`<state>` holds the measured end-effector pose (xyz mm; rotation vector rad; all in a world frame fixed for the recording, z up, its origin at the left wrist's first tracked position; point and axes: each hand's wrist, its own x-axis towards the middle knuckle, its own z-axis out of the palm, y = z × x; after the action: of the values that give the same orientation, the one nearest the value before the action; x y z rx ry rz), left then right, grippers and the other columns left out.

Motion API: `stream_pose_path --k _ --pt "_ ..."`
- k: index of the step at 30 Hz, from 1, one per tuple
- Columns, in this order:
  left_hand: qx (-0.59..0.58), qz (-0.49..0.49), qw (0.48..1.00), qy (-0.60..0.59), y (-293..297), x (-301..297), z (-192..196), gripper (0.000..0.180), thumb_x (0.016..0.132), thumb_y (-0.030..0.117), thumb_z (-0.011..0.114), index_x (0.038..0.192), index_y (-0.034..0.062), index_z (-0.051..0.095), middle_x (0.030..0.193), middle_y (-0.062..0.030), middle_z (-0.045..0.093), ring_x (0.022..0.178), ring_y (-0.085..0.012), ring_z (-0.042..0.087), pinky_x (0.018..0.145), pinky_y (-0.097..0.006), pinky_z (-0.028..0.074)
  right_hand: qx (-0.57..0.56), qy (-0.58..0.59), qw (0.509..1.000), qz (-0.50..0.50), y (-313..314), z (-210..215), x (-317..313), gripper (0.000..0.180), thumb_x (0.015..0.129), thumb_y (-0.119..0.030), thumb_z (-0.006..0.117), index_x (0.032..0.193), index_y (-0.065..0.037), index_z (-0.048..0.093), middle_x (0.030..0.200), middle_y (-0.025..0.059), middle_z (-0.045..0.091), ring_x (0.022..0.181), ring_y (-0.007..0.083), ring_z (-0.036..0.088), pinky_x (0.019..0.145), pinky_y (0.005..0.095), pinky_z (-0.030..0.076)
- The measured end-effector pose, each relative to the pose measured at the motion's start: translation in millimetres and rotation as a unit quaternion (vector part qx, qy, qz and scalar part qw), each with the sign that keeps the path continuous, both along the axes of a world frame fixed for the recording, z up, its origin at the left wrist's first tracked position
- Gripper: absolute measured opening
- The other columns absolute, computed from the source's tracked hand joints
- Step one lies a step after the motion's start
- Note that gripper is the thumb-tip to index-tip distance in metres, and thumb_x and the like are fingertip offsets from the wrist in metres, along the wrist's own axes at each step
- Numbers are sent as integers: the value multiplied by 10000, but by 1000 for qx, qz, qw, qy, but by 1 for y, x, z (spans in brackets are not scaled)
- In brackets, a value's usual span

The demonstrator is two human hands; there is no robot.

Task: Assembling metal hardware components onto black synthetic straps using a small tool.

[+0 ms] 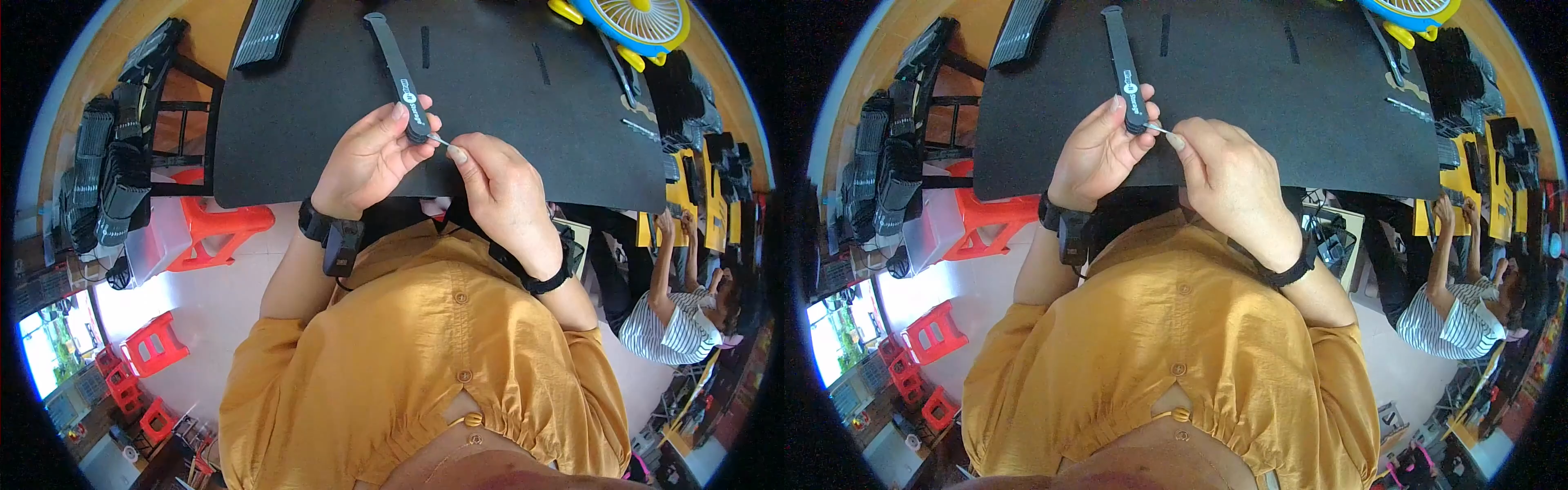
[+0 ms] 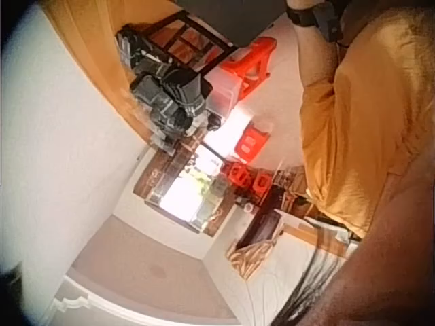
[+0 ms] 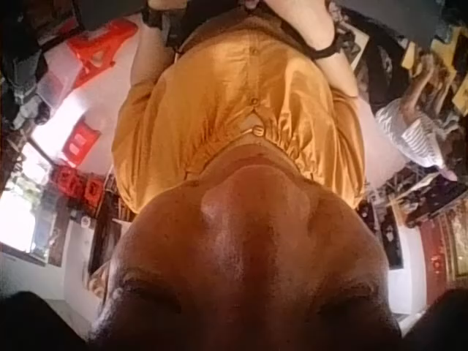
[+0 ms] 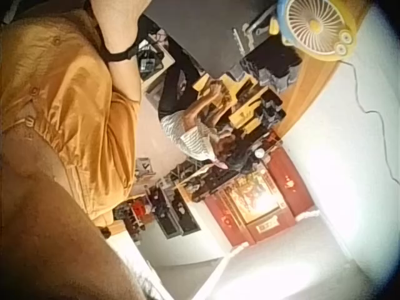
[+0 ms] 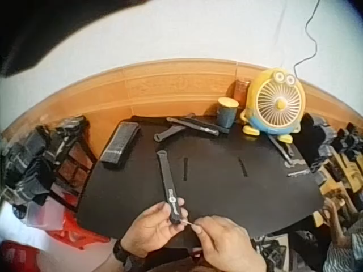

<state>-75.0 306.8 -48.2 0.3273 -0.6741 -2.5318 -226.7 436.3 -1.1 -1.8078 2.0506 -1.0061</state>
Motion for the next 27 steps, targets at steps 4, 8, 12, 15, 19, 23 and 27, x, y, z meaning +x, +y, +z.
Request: stream_pose_path --k 4,8,12,15,19,23,27 --pt "-7 -9 1000 -1 -1 2 0 315 1027 217 495 1255 3 537 1113 -130 619 995 -198 616 914 -326 520 -11 0 1000 -2 0 0 1 112 934 -159 562 968 -73 625 858 135 651 845 342 648 737 439 524" --pt "-20 11 1000 -6 2 -2 0 352 1028 220 488 1286 -20 504 1094 -127 625 978 -193 629 869 -308 545 -23 -1 1000 4 -1 -7 0 103 900 -99 560 983 -75 616 860 148 645 854 357 644 740 447 524" --pt "-35 27 999 -3 2 -4 -2 296 1024 221 504 1216 -2 535 1078 -116 616 981 -185 616 881 -308 535 -29 -20 999 0 -4 -11 4 97 881 -75 565 970 -73 602 854 163 636 850 377 633 730 463 516" --pt "-31 32 999 -3 2 -2 -1 263 1024 223 508 1171 11 557 1066 -108 618 970 -175 612 888 -307 530 -36 -40 999 8 -7 -13 5 82 880 -69 565 958 -69 590 841 166 629 829 382 627 710 471 511" --pt "-27 37 999 -6 2 -2 -2 267 1024 235 509 1163 14 563 1044 -101 621 963 -166 613 882 -296 528 -30 -87 996 6 -9 -13 10 70 883 -63 559 949 -65 584 825 166 620 811 382 624 688 471 506" --pt "-25 29 999 11 1 -3 -3 324 1030 250 487 1213 -14 530 1062 -114 607 984 -176 608 850 -286 543 -51 -31 998 4 -10 -13 11 47 899 -72 558 937 -64 584 806 161 613 792 386 619 667 468 503" --pt "-16 38 999 4 1 -3 -3 326 1030 253 488 1205 -18 538 1054 -112 610 954 -171 612 847 -281 542 -46 -94 994 10 -14 -17 11 39 917 -93 558 912 -59 576 785 153 611 765 374 623 653 460 502"
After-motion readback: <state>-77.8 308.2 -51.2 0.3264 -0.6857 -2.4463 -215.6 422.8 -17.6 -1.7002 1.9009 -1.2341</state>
